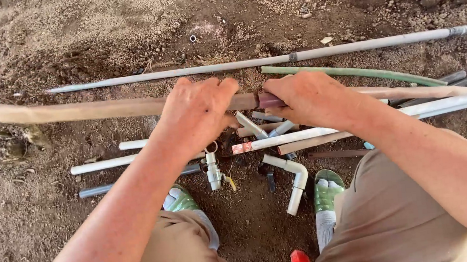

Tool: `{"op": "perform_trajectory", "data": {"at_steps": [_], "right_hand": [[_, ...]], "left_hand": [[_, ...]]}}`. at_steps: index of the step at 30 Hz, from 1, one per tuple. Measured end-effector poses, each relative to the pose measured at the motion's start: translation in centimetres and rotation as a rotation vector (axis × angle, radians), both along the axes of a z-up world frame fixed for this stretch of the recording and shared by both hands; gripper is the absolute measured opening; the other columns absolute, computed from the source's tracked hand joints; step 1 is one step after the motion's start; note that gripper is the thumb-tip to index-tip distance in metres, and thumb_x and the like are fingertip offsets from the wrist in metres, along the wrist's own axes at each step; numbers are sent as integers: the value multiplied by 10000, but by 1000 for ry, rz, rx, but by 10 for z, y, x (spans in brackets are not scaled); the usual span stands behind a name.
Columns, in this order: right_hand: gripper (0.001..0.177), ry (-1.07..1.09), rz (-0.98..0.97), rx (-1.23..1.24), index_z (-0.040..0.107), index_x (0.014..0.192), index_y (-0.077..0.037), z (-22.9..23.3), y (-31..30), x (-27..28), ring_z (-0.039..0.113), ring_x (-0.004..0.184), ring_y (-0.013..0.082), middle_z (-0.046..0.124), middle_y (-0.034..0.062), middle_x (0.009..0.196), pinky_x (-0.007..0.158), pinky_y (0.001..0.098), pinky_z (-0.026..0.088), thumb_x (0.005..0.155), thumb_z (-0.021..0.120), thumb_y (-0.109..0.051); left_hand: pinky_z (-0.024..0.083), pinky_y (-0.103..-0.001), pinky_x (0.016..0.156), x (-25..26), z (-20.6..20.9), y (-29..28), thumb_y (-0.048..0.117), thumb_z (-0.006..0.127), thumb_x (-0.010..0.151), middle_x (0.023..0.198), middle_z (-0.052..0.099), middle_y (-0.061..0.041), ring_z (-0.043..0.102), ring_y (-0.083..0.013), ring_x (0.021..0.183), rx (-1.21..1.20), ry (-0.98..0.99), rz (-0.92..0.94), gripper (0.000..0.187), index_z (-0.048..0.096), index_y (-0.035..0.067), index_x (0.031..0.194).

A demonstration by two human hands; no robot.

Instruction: The person sits on the ground and assembles a plumbing system. They use a hammer to tap a white PVC pipe into a fitting, then connect a long flexible hose to a pipe using a black clamp, tightening it by hand.

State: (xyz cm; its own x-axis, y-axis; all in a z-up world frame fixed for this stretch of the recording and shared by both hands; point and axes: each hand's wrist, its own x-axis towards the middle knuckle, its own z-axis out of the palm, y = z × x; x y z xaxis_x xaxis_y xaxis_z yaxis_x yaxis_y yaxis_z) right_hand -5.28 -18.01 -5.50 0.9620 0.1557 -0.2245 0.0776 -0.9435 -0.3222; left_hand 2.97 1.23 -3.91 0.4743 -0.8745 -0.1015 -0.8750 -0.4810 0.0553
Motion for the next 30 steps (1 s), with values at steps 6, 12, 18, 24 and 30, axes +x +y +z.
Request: {"op": "perform_trajectory", "data": {"at_steps": [6, 12, 18, 24, 30], "right_hand": [[128, -79, 30, -69, 552, 827, -142, 10, 0, -3, 659, 635, 190, 563, 14, 614, 625, 284, 535, 917, 551, -232], [98, -133, 66, -112, 572, 843, -144, 15, -3, -5, 666, 660, 180, 593, 16, 648, 654, 274, 535, 916, 573, -210], [107, -112, 66, -73, 567, 856, -124, 3, -2, -10, 684, 699, 220, 617, 50, 675, 679, 341, 544, 868, 622, -214], [106, 186, -28, -93, 618, 900, -157, 35, 7, -8, 702, 757, 212, 669, 59, 724, 734, 335, 546, 889, 591, -259], [156, 398, -76, -68, 661, 942, -160, 34, 7, -4, 704, 835, 199, 707, 56, 800, 790, 327, 539, 898, 583, -287]], "left_hand": [[542, -341, 665, 3, 20, 1, 212, 773, 757, 632, 628, -39, 680, -183, 615, 9, 65, 37, 210, 617, 117, 862], [572, -385, 687, 1, 30, -6, 203, 730, 800, 695, 661, -99, 698, -248, 711, 65, 258, 120, 189, 623, 86, 904], [582, -346, 708, -1, 26, -9, 195, 686, 831, 725, 669, -96, 698, -234, 726, 141, 354, 123, 138, 635, 105, 923], [561, -278, 575, -13, 18, -14, 173, 591, 911, 655, 624, -49, 646, -165, 587, 212, 156, 25, 69, 593, 110, 941], [482, -230, 548, -19, -3, -24, 185, 564, 931, 590, 567, 15, 567, -104, 526, 282, -133, -150, 46, 550, 144, 918]]}}
